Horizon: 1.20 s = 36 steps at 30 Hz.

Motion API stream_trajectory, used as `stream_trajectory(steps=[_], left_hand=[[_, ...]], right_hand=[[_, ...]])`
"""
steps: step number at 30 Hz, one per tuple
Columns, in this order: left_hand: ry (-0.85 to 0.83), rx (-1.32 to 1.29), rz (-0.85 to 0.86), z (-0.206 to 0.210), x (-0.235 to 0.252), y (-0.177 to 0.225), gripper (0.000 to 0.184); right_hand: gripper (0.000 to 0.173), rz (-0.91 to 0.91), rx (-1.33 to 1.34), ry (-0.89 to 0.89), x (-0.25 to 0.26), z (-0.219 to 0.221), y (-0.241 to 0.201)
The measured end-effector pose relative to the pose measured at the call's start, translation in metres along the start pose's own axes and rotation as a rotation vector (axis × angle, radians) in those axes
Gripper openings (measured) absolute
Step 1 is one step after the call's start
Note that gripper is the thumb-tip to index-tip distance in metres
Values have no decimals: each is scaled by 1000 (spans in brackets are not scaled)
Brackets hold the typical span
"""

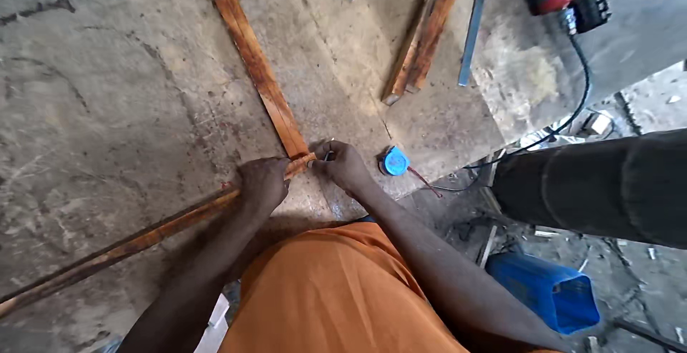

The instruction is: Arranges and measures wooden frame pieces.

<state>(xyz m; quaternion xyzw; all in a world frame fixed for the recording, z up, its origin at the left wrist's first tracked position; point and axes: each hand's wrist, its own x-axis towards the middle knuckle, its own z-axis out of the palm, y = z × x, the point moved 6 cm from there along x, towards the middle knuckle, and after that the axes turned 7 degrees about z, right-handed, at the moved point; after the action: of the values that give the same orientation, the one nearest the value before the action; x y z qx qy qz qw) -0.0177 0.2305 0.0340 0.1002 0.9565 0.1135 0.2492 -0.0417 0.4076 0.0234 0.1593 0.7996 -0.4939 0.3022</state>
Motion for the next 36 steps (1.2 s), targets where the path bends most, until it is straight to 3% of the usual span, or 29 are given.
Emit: stream_trajectory(steps=[16,25,36], left_hand=[[-22,12,11,-1,1,0,39],[197,36,48,-3,0,18,46],[201,66,63,-1,3,21,41]], right_hand=[[26,-4,10,-4,0,0,0],[26,-26,7,-7,0,-1,-1],[22,-53,-70,-16,0,0,-5]])
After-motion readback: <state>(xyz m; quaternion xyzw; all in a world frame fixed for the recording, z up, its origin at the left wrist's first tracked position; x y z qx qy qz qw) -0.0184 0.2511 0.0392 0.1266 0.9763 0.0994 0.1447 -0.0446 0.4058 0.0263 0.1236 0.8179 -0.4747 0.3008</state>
